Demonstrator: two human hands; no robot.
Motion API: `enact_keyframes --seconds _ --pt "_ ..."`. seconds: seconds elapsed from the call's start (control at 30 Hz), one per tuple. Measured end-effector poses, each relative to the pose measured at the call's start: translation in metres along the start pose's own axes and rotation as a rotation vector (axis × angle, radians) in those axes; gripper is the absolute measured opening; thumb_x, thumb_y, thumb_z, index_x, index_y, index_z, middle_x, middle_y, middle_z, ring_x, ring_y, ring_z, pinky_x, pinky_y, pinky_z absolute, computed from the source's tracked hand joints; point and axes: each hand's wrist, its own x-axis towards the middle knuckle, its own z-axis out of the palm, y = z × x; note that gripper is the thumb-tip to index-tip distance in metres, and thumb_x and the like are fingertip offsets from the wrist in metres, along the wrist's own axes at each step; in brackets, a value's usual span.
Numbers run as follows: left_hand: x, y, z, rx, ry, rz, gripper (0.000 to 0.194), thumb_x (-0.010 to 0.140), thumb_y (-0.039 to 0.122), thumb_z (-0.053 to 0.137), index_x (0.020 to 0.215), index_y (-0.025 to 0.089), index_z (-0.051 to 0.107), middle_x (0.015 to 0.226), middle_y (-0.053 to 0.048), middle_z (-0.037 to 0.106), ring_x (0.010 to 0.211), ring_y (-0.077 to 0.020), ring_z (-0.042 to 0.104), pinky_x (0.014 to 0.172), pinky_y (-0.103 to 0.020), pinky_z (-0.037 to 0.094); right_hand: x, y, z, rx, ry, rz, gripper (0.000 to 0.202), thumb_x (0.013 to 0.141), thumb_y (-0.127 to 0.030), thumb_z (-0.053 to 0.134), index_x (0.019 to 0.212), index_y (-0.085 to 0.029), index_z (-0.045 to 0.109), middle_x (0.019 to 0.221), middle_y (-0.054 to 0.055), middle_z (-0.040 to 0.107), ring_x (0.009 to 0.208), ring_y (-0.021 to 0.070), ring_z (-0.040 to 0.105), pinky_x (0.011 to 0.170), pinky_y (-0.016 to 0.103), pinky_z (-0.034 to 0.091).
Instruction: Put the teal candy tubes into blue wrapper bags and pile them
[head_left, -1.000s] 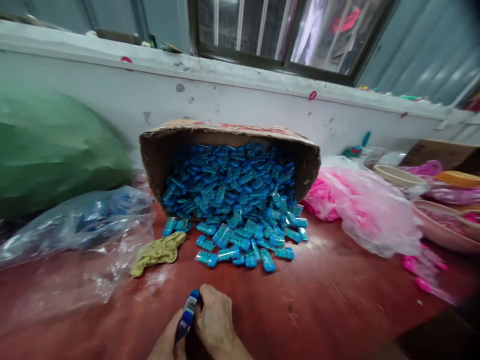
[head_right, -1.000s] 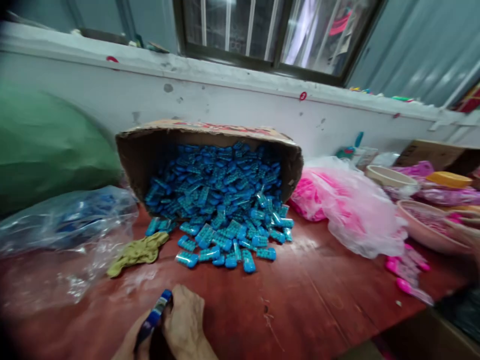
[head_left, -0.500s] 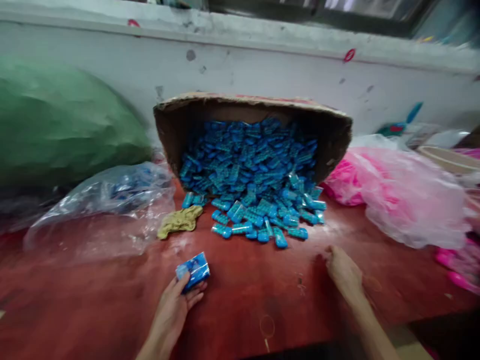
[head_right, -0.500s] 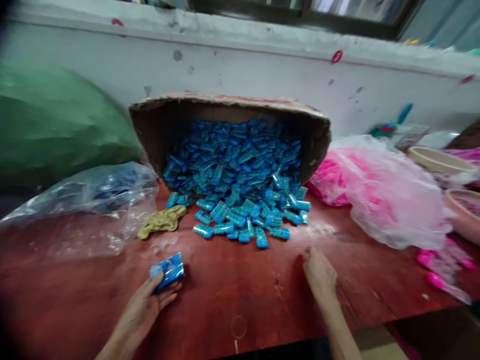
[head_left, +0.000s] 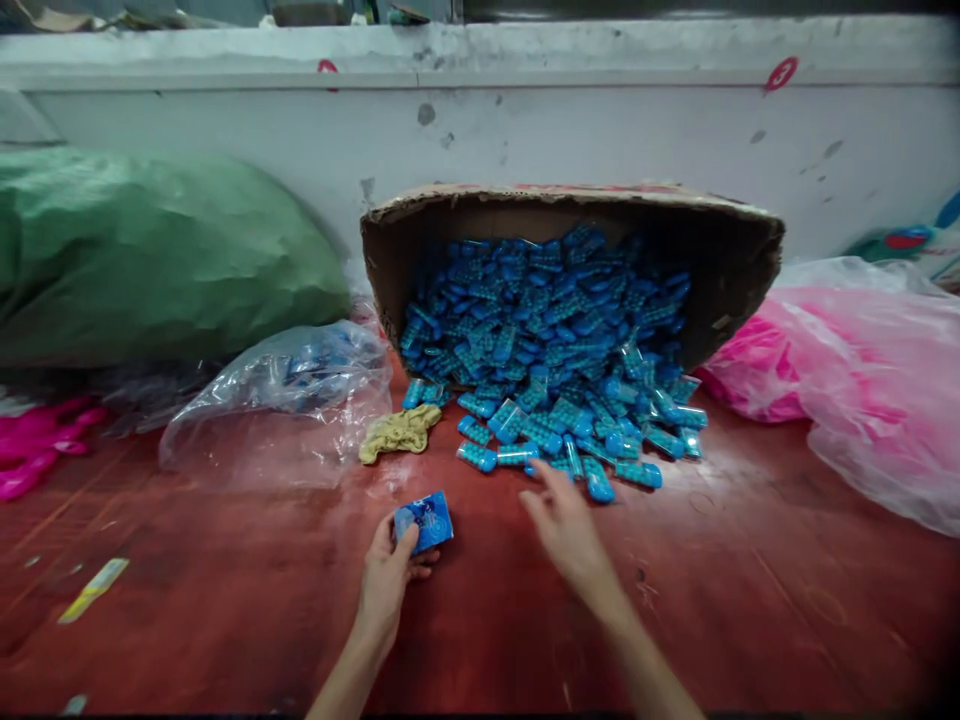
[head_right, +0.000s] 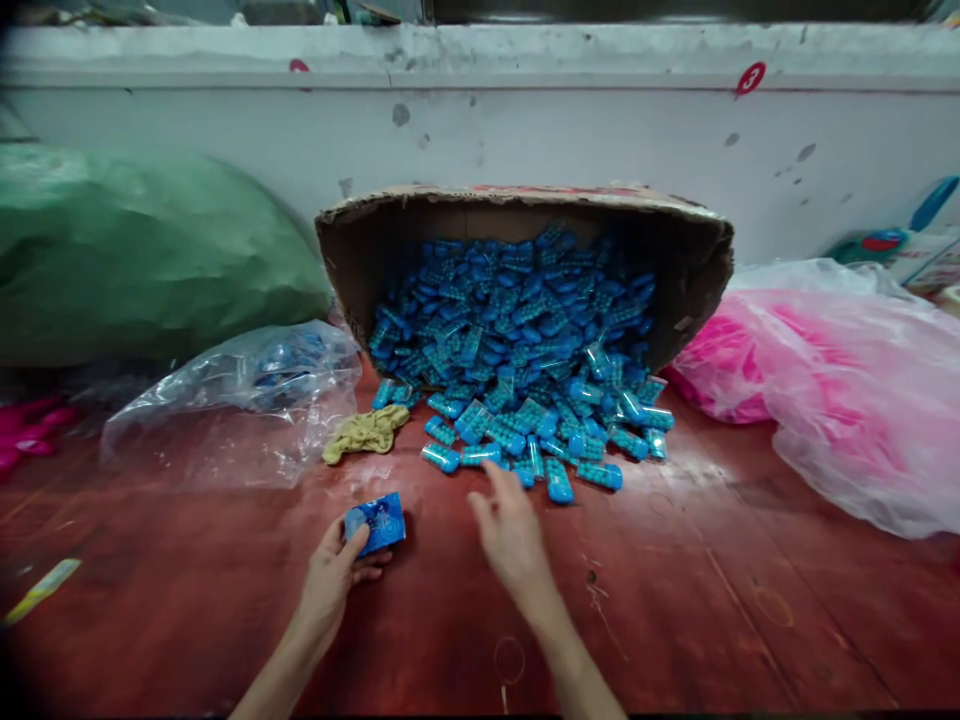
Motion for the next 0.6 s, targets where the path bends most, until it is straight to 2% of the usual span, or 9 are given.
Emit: enact_keyframes --seconds 0.07,0.1,0.2,0.3,0.43,0.6 --pt "0.005 -0.001 0.0 0.039 0.013 0.057 0.041 0.066 0.037 0.06 0.101 0.019 0.045 0.068 0.0 0.062 0.044 -0.0125 0.059 0.036 -0.018 0.041 0.009 -0.024 0.043 0.155 -0.158 -0.066 0.047 0.081 -0.025 0.048 0.127 -0.022 0.038 0.111 0.01 0.055 0.069 0.0144 0.058 0.069 0.028 0.048" --pt "0.008 -0.001 -0.001 0.05 0.019 0.085 0.041 0.067 0.037 0.06 0.101 0.019 0.045 0.065 0.001 0.06 0.041 -0.0114 0.057 0.033 -0.018 0.038 0.013 -0.034 0.061 0.19 -0.216 -0.096 0.048 0.08 -0.024 0.05 0.127 -0.023 0.039 0.109 0.009 0.056 0.07 0.0146 0.058 0.069 0.028 0.048" --pt "0.014 0.001 -0.002 0.032 0.049 0.158 0.042 0.067 0.036 0.059 0.102 0.018 0.044 0.066 0.002 0.058 0.039 -0.0102 0.054 0.033 -0.018 0.039 0.024 -0.053 0.09 0.201 -0.327 -0.206 0.031 0.079 -0.019 0.052 0.109 -0.023 0.055 0.091 0.004 0.061 0.08 0.017 0.058 0.073 0.027 0.046" --pt "0.016 0.001 -0.002 -0.063 0.077 0.186 0.042 0.065 0.033 0.062 0.101 0.02 0.045 0.078 0.0 0.058 0.05 -0.0116 0.058 0.042 -0.023 0.048 0.025 -0.06 0.095 0.158 -0.291 -0.221 0.021 0.078 -0.014 0.051 0.095 -0.023 0.06 0.084 0.002 0.06 0.079 0.0169 0.058 0.072 0.027 0.046" --pt "0.013 -0.002 0.002 -0.238 0.073 0.177 0.038 0.065 0.03 0.064 0.099 0.022 0.049 0.091 -0.001 0.057 0.075 -0.0146 0.06 0.058 -0.025 0.052 0.013 -0.061 0.096 0.134 -0.229 -0.233 0.028 0.077 -0.009 0.048 0.1 -0.023 0.057 0.093 0.003 0.057 0.084 0.0169 0.056 0.073 0.026 0.046" --pt "0.008 -0.001 0.007 -0.418 0.045 0.132 0.037 0.064 0.026 0.065 0.098 0.024 0.051 0.092 0.0 0.059 0.082 -0.0154 0.059 0.066 -0.027 0.051 -0.002 -0.059 0.105 0.031 -0.074 -0.302 0.033 0.077 -0.008 0.047 0.104 -0.022 0.057 0.103 0.008 0.053 0.093 0.0213 0.051 0.079 0.033 0.043"
